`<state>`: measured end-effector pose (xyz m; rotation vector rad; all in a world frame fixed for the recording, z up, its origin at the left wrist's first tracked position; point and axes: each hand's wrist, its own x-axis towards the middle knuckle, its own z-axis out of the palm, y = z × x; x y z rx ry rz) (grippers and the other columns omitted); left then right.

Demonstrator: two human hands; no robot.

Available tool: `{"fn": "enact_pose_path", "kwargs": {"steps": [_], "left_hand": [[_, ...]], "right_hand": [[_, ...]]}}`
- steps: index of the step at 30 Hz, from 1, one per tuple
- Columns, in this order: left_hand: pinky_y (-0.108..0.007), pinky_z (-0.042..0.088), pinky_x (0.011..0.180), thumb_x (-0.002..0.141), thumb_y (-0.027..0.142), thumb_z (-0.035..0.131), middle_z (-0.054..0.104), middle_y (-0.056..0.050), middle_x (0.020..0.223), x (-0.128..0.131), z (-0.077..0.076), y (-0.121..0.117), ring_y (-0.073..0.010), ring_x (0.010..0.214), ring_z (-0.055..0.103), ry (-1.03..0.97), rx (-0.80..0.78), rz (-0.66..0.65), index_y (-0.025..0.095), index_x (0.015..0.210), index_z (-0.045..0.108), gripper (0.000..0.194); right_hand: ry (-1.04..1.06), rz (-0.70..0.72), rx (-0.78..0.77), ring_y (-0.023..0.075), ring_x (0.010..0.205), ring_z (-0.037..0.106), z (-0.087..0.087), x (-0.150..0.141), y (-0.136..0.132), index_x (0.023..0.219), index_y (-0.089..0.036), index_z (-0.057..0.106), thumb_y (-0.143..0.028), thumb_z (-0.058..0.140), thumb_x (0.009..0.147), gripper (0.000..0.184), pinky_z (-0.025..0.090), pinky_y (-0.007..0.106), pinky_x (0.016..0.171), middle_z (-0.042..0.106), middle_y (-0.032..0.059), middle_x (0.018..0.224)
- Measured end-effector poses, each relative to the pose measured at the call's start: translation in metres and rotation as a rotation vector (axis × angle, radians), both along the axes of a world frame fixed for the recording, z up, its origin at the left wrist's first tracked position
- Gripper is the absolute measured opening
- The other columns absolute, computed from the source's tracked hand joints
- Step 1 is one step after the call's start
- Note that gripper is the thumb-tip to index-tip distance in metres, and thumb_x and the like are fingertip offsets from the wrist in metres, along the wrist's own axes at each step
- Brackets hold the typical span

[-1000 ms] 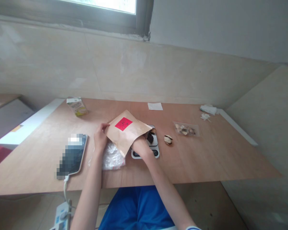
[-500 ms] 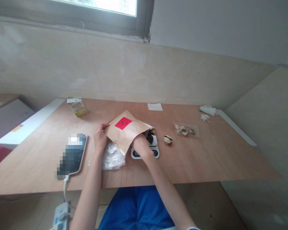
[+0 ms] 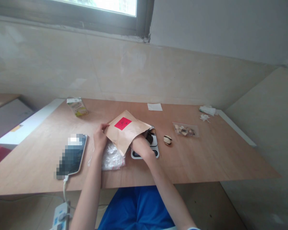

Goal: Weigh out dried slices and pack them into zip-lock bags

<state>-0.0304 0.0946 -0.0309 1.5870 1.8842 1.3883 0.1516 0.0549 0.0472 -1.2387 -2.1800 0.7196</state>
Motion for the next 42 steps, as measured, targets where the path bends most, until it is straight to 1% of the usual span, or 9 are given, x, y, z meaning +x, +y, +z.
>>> {"fn": "enact_pose_path", "kwargs": {"steps": [9, 14, 19, 23, 30, 33, 36, 39, 42], "left_hand": [[-0.031, 0.045, 0.076, 0.068, 0.027, 0.053, 0.068, -0.005, 0.083, 0.002, 0.005, -0.002, -0.0194, 0.081, 0.061, -0.034, -0.027, -0.003, 0.017, 0.086, 0.061, 0.023], [-0.031, 0.046, 0.076, 0.067, 0.028, 0.053, 0.068, -0.005, 0.083, 0.003, 0.007, -0.003, -0.0193, 0.081, 0.061, -0.045, -0.026, -0.005, 0.017, 0.086, 0.061, 0.023], [-0.031, 0.046, 0.077, 0.067, 0.028, 0.053, 0.068, -0.006, 0.083, 0.003, 0.008, -0.003, -0.0196, 0.081, 0.061, -0.047, -0.028, -0.006, 0.017, 0.086, 0.061, 0.023], [-0.032, 0.046, 0.078, 0.067, 0.028, 0.052, 0.068, -0.006, 0.084, 0.003, 0.008, -0.003, -0.0197, 0.082, 0.061, -0.043, -0.03, -0.005, 0.017, 0.085, 0.06, 0.023], [-0.031, 0.046, 0.077, 0.068, 0.029, 0.052, 0.068, -0.006, 0.084, 0.003, 0.006, -0.004, -0.0193, 0.082, 0.061, -0.06, -0.032, -0.001, 0.017, 0.087, 0.061, 0.024], [-0.03, 0.046, 0.077, 0.068, 0.029, 0.051, 0.068, -0.006, 0.084, 0.002, 0.004, -0.003, -0.019, 0.082, 0.061, -0.059, -0.016, -0.005, 0.017, 0.086, 0.061, 0.024], [-0.03, 0.046, 0.077, 0.068, 0.028, 0.052, 0.068, -0.006, 0.085, 0.001, 0.001, -0.002, -0.0189, 0.081, 0.061, -0.055, -0.01, -0.007, 0.016, 0.087, 0.061, 0.024], [-0.03, 0.046, 0.076, 0.069, 0.029, 0.053, 0.068, -0.006, 0.086, 0.0, -0.002, -0.001, -0.019, 0.081, 0.062, -0.05, -0.013, -0.009, 0.016, 0.089, 0.062, 0.025], [-0.03, 0.046, 0.077, 0.069, 0.029, 0.053, 0.069, -0.006, 0.088, -0.001, -0.005, -0.001, -0.0199, 0.084, 0.062, -0.034, -0.026, -0.001, 0.017, 0.092, 0.062, 0.027]], "right_hand": [[0.081, 0.11, -0.037, 0.0243, 0.132, 0.036, 0.004, 0.015, -0.013, 0.133, -0.024, 0.043, -0.015, 0.059, 0.078, 0.058, 0.029, 0.038, 0.111, 0.051, 0.006, 0.133], [0.077, 0.027, -0.055, 0.0253, 0.133, 0.034, 0.001, 0.009, -0.015, 0.133, -0.021, 0.044, -0.012, 0.059, 0.077, 0.059, 0.028, 0.038, 0.111, 0.047, 0.0083, 0.137], [0.089, -0.104, -0.014, 0.0271, 0.128, 0.042, -0.003, 0.001, -0.016, 0.125, -0.022, 0.052, -0.009, 0.06, 0.075, 0.053, 0.032, 0.038, 0.109, 0.052, 0.0082, 0.132], [0.119, -0.118, 0.028, 0.0264, 0.128, 0.042, -0.005, 0.0, -0.018, 0.123, -0.019, 0.054, -0.008, 0.059, 0.073, 0.051, 0.031, 0.037, 0.11, 0.053, 0.0091, 0.132], [0.195, -0.157, -0.11, 0.0294, 0.114, 0.056, -0.002, 0.001, -0.021, 0.113, -0.014, 0.06, -0.011, 0.057, 0.074, 0.039, 0.046, 0.038, 0.095, 0.062, 0.0142, 0.12], [0.252, -0.249, -0.165, 0.0304, 0.107, 0.061, 0.0, 0.0, -0.024, 0.108, -0.013, 0.06, -0.014, 0.062, 0.071, 0.037, 0.049, 0.038, 0.089, 0.066, 0.016, 0.112], [0.406, -0.343, -0.18, 0.0259, 0.095, 0.066, 0.002, 0.001, -0.028, 0.111, -0.015, 0.054, -0.015, 0.066, 0.066, 0.047, 0.053, 0.035, 0.081, 0.068, 0.013, 0.105], [0.524, -0.333, -0.181, 0.018, 0.077, 0.067, 0.004, 0.005, -0.032, 0.099, -0.019, 0.055, -0.015, 0.062, 0.068, 0.032, 0.055, 0.03, 0.071, 0.068, 0.0059, 0.094], [0.649, -0.295, -0.154, 0.015, 0.081, 0.065, 0.005, 0.012, -0.036, 0.095, -0.021, 0.054, -0.018, 0.061, 0.071, 0.026, 0.055, 0.026, 0.071, 0.065, 0.0034, 0.095]]}}
